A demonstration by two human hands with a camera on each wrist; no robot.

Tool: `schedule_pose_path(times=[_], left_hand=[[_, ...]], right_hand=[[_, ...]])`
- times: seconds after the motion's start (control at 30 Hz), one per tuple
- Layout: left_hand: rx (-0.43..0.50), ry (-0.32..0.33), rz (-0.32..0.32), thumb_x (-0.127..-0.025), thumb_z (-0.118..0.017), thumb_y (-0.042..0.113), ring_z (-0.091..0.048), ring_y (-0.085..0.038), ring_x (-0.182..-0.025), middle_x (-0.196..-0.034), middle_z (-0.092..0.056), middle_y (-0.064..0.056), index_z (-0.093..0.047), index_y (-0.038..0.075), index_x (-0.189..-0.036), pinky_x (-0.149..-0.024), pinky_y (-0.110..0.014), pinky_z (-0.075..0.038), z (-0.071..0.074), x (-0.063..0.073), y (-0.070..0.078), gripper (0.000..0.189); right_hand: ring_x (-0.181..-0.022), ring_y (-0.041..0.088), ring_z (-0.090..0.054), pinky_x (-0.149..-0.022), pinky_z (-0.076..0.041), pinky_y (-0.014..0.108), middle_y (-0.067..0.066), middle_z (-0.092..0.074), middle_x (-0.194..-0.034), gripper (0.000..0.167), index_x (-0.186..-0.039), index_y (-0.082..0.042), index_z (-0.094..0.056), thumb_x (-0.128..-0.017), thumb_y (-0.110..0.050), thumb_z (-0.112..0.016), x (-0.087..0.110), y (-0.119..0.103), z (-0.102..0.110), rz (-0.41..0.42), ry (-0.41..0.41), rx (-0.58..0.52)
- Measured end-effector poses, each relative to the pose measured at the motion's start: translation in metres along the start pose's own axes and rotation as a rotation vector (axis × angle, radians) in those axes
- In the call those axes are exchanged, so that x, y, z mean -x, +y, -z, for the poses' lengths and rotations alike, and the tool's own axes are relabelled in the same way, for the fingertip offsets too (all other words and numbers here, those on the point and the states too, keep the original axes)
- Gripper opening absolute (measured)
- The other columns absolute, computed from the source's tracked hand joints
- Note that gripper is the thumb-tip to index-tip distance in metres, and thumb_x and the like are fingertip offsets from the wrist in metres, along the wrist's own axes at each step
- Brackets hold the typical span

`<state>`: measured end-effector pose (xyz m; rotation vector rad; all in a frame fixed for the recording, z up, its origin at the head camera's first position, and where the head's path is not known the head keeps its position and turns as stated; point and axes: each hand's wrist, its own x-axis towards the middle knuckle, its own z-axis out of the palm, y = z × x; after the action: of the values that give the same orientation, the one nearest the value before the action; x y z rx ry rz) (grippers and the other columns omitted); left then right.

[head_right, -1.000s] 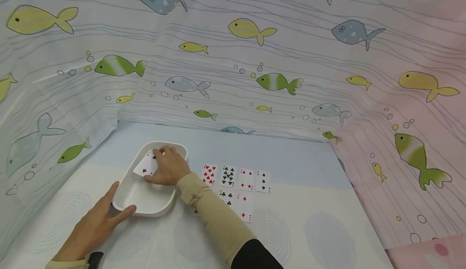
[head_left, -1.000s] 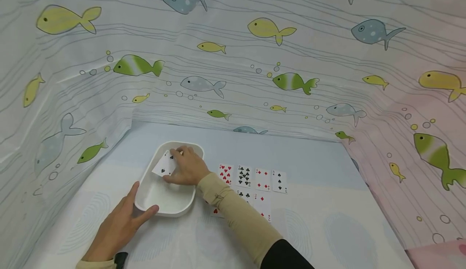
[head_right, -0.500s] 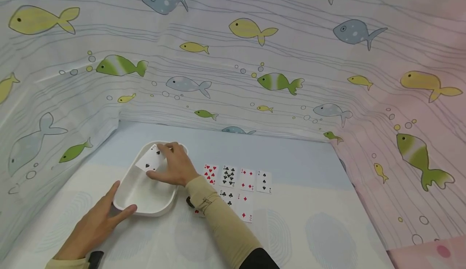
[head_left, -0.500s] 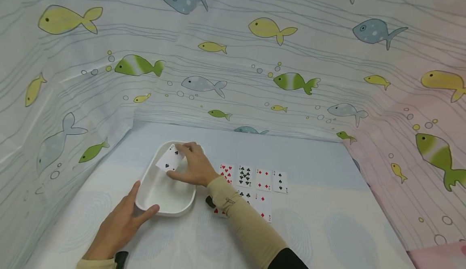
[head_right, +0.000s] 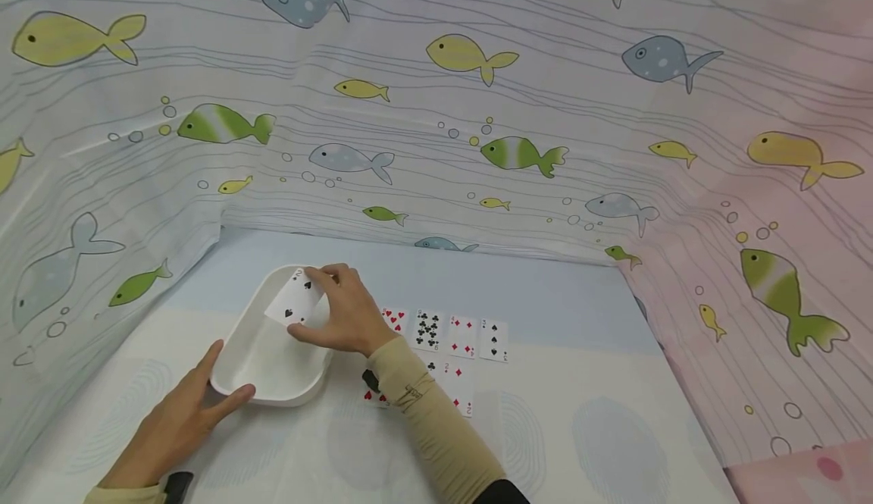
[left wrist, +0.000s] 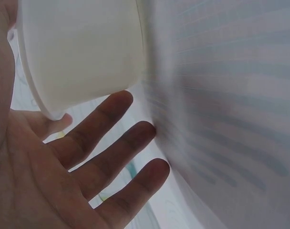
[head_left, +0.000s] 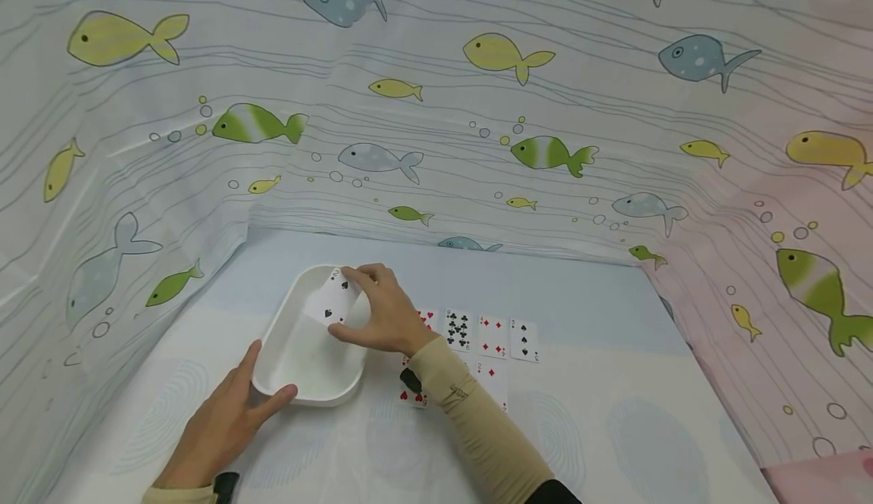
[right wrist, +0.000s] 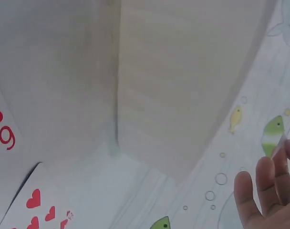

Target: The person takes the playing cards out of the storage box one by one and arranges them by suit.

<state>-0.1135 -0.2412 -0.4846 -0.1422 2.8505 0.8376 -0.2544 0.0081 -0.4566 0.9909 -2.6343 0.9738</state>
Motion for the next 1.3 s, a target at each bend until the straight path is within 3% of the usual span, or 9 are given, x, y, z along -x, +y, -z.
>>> schedule_pose_path(times=[0.3,0.7,1.0,1.3], left_hand=[[0.007,-0.031,0.046,-0.086,-0.054,0.080,-0.035,-0.057,-0.133,-0.153,-0.024,-0.038,0.007,0.005,-0.161,-0.099,-0.076,-0.032,0.000,-0.003,0.001,0.122],[0.010,-0.020,0.032,-0.088,-0.054,0.078,-0.033,-0.057,-0.134,-0.154,-0.024,-0.038,0.007,0.006,-0.162,-0.100,-0.076,-0.031,0.000,-0.001,-0.001,0.120],[0.007,-0.012,0.016,-0.089,-0.054,0.077,-0.033,-0.058,-0.134,-0.154,-0.024,-0.039,0.007,0.005,-0.162,-0.099,-0.076,-0.032,0.000,-0.001,-0.001,0.119],[0.003,-0.012,0.015,-0.089,-0.054,0.077,-0.034,-0.057,-0.134,-0.154,-0.024,-0.039,0.007,0.006,-0.162,-0.099,-0.075,-0.033,-0.001,-0.001,-0.001,0.118]], right_hand=[[-0.124,0.014,-0.046,-0.098,-0.050,0.033,0.002,-0.044,-0.140,0.088,-0.154,-0.026,-0.044,-0.079,-0.056,-0.078,0.014,0.004,0.020,0.033,0.016,-0.001],[-0.123,0.014,-0.045,-0.097,-0.050,0.033,0.003,-0.043,-0.141,0.090,-0.156,-0.023,-0.041,-0.080,-0.057,-0.077,0.035,0.013,0.051,0.099,-0.033,0.116],[-0.125,0.013,-0.043,-0.091,-0.051,0.031,0.002,-0.043,-0.141,0.089,-0.155,-0.022,-0.042,-0.079,-0.051,-0.079,0.060,0.018,0.072,0.134,-0.053,0.089],[-0.123,0.012,-0.045,-0.093,-0.050,0.033,0.000,-0.044,-0.141,0.088,-0.154,-0.022,-0.043,-0.079,-0.052,-0.079,0.088,0.033,0.086,0.155,-0.091,0.154]])
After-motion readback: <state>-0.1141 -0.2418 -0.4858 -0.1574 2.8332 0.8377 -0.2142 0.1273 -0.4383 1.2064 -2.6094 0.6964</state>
